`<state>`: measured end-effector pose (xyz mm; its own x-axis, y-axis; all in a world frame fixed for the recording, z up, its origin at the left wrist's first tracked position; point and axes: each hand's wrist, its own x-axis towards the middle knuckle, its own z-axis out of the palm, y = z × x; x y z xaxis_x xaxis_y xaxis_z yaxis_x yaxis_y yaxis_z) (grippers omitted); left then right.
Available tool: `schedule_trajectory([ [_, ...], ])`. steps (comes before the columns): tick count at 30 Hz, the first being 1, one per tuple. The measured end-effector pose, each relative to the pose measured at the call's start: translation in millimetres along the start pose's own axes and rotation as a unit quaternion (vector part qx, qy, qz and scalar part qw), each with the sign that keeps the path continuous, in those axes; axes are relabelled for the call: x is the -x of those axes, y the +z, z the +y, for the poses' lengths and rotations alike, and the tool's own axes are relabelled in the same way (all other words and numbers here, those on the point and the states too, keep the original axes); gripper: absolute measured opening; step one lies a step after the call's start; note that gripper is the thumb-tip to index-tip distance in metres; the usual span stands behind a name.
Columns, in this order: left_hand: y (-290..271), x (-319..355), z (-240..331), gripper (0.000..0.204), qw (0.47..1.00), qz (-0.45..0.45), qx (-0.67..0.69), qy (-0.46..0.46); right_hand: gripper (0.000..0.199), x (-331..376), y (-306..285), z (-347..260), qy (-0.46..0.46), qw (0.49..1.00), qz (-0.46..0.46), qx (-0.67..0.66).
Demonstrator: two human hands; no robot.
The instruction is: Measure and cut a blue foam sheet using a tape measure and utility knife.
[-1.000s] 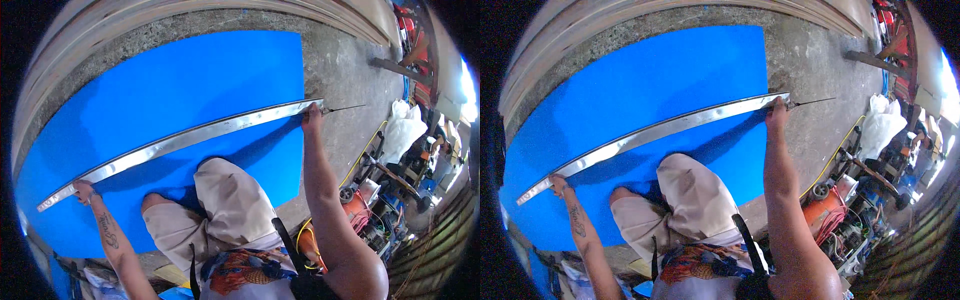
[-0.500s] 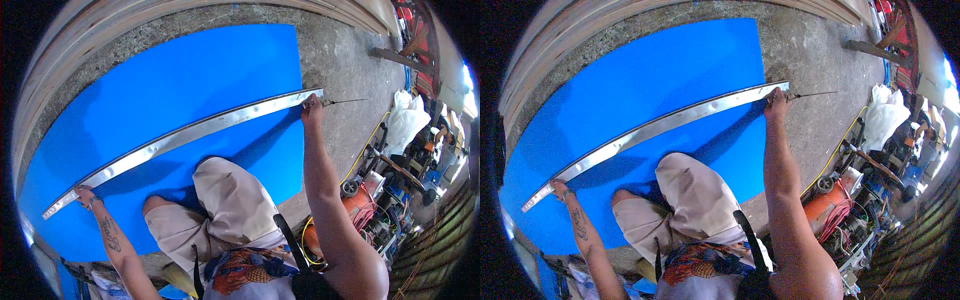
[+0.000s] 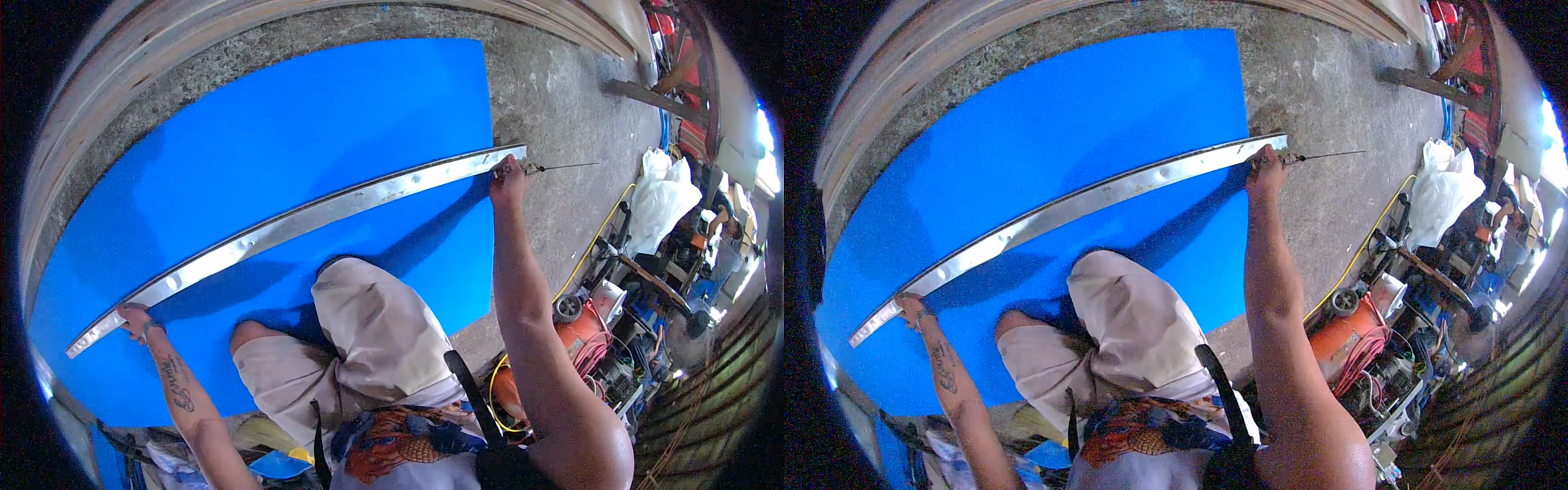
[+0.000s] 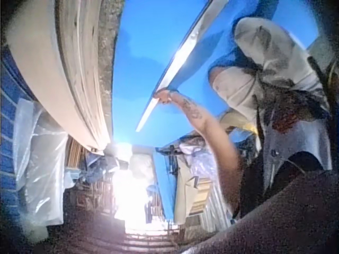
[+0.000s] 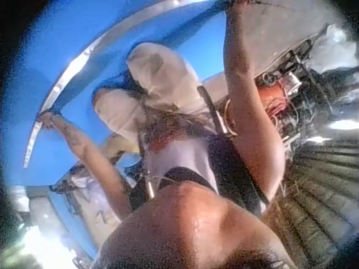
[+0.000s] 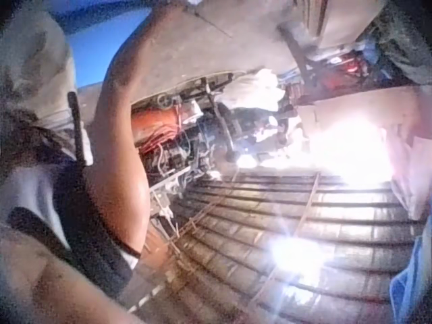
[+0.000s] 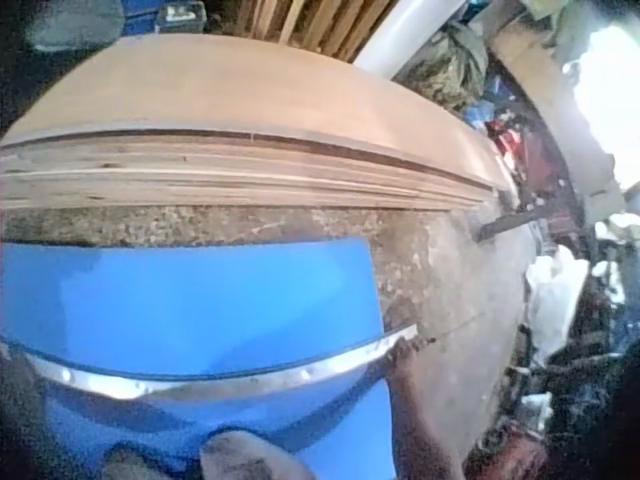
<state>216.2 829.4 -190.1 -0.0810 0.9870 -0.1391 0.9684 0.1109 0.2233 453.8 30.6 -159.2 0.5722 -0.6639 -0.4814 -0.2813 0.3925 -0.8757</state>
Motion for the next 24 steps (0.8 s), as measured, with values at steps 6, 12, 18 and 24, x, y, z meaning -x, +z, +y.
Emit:
schedule_trajectory([
  [6, -4, 9, 10, 0.07, 1.0, -0.012, 0.01, -0.004, 0.014, -2, -1, -2, 0.015, 1.0, 0.015, -0.008],
  [12, -5, 7, 13, 0.071, 0.998, 0.044, 0.031, -0.027, 0.015, 16, 15, -3, -0.019, 1.0, 0.003, 0.009],
  [18, -13, -11, 8, 0.073, 0.999, 0.029, 0.029, -0.012, 0.012, 23, 21, -3, -0.01, 0.999, -0.045, -0.014],
  [24, -9, 35, 25, 0.075, 1.0, 0.001, -0.002, -0.018, 0.004, 7, 3, -4, -0.042, 0.999, -0.019, 0.001],
])
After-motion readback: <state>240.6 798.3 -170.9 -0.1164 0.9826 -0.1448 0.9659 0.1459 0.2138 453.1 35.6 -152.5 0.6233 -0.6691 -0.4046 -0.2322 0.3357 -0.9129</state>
